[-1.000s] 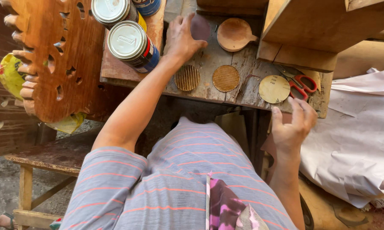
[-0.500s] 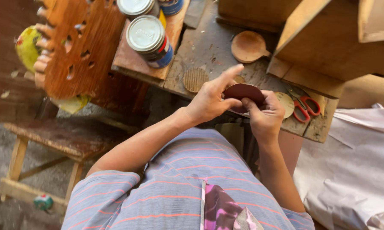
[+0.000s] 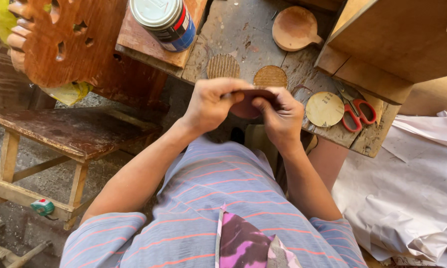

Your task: The person cuts a circular piece of sandpaper with scissors, fits the cut sandpaper onto a round sanding pad, and carries the pad to a wooden door panel. They then sand the panel's surface and edges by hand, rubbing the pad back and forth along the wood.

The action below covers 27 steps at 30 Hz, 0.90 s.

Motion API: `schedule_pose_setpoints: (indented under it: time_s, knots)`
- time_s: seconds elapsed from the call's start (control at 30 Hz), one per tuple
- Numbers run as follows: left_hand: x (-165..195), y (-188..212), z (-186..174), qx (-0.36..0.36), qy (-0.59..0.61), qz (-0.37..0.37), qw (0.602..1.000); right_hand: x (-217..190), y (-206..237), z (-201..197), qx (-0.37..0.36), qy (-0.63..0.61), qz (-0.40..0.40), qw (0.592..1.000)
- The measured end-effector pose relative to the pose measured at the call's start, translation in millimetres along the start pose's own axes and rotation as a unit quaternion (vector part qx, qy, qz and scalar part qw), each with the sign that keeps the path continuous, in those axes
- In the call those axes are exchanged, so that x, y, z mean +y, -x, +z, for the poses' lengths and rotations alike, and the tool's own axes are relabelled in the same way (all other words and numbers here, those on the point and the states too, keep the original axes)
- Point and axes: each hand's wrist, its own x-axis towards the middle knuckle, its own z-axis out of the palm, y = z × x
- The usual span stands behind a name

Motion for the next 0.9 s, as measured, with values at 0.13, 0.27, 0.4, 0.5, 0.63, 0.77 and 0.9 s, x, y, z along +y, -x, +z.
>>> schedule_pose_setpoints:
  time_s: [0.13, 0.27, 0.4, 0.5, 0.63, 0.77, 0.9]
  knots:
    - [-19.5, -33.9, -6.5, 0.091, -0.108, 0.068, 0.988, -3.1, 12.5, -29.9, 0.104, 0.261, -0.157, 0.947]
    - [-65.3, -84.9, -15.6, 0.128, -0.009, -0.129, 0.983, 1.8, 38.5, -92.3, 0.202, 0.404, -0.083, 0.889]
    - [-116.1, -138.1, -19.0, 0.141, -0.252, -0.062, 0.956, 21.5, 61.0, -124.9, 0.215, 0.507, 0.014, 0.835]
    - [-134.1, -143.6, -17.8, 0.169, -0.355, 0.035, 0.919, 29.0, 74.4, -121.9, 0.177, 0.598, -0.116, 0.773]
    - [-113.5, -112.2, -20.4, 0.253, -0.393, 0.220, 0.856, 19.3, 90.4, -111.8, 0.249, 0.521, -0.122, 0.807]
    - [-69.0, -63.5, -28.4, 0.249, -0.182, 0.117, 0.944, 6.3, 91.2, -107.8, 0.243, 0.407, -0.091, 0.876]
    - [-53.6, -1.9, -25.0, 0.256, -0.073, -0.037, 0.963, -2.8, 68.6, -80.2, 0.182, 0.306, -0.038, 0.934]
